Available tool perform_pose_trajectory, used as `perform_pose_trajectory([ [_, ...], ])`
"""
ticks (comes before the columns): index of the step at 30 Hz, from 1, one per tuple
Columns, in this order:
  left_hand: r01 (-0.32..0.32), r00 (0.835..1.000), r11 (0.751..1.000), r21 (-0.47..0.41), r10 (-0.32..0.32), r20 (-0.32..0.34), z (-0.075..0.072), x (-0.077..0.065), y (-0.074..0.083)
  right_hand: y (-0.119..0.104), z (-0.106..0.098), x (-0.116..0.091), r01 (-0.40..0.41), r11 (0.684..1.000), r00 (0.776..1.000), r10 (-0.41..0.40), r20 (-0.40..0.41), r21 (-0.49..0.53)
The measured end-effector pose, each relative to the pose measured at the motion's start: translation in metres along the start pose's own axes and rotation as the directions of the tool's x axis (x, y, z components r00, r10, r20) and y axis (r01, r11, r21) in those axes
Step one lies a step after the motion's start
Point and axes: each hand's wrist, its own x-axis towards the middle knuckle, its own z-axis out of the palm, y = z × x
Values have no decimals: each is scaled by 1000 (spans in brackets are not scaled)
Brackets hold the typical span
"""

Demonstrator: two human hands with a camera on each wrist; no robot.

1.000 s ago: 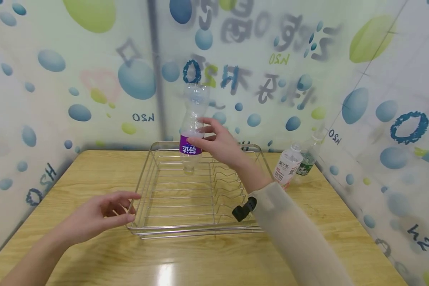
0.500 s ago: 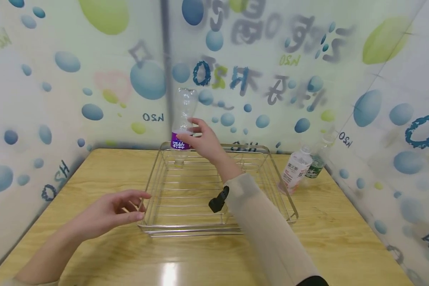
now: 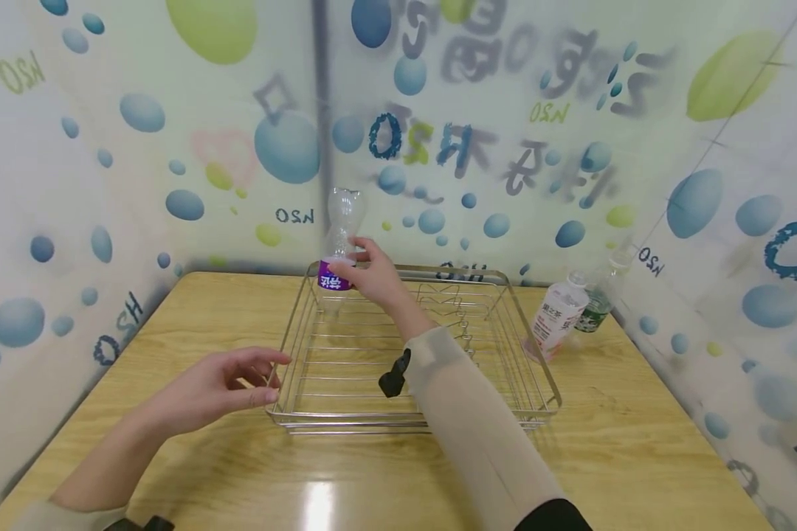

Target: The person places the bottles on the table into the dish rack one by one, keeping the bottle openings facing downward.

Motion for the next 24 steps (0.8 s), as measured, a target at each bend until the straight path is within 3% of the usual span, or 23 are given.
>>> perform_pose_trajectory([
  [15, -15, 1000, 1000, -16, 15, -19, 2, -4, -6, 10, 15, 0, 9, 991, 998, -1, 63, -133],
  [24, 7, 1000, 1000, -17, -7, -18, 4, 1, -6, 16, 13, -1, -29, 988, 999, 32, 17, -152],
])
